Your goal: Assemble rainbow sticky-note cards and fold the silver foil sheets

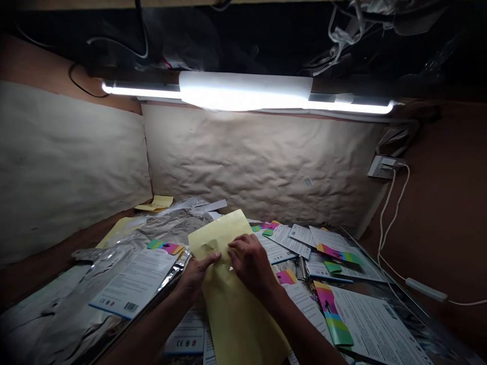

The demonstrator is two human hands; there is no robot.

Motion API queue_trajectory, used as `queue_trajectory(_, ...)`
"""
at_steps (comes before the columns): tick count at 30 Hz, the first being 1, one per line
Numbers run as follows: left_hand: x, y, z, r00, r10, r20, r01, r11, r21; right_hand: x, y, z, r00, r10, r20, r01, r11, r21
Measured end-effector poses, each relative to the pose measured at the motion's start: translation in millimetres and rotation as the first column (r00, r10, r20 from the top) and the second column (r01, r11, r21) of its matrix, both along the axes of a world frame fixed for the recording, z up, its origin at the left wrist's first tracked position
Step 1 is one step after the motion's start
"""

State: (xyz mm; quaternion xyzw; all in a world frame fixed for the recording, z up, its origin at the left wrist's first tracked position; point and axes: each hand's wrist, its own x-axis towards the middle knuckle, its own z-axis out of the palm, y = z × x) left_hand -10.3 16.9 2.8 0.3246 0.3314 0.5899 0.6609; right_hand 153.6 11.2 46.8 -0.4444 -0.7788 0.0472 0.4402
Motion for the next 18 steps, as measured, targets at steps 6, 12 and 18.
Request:
queue_trajectory(6, 2, -6, 6.2, 0.998, -0.061, -0.001, 0.061, 0.997, 0.041, -12, -11, 2.6, 0.987, 0.083, -0.141, -0.111, 0.973, -0.204)
queue_trajectory(12, 2, -11, 11.2, 0.985, 0.026, -0.169, -0.004, 0.991, 0.131, -10, -14, 10.4, 0.986, 0.052, -0.158, -0.086, 0.973, -0.213)
queue_trajectory(18, 0, -11, 10.5, 0.942, 0.074, -0.329, 0.004, 0.973, 0.23, -10, -18, 12.1, 0.998, -0.008, -0.063, -0.003, 0.985, -0.171)
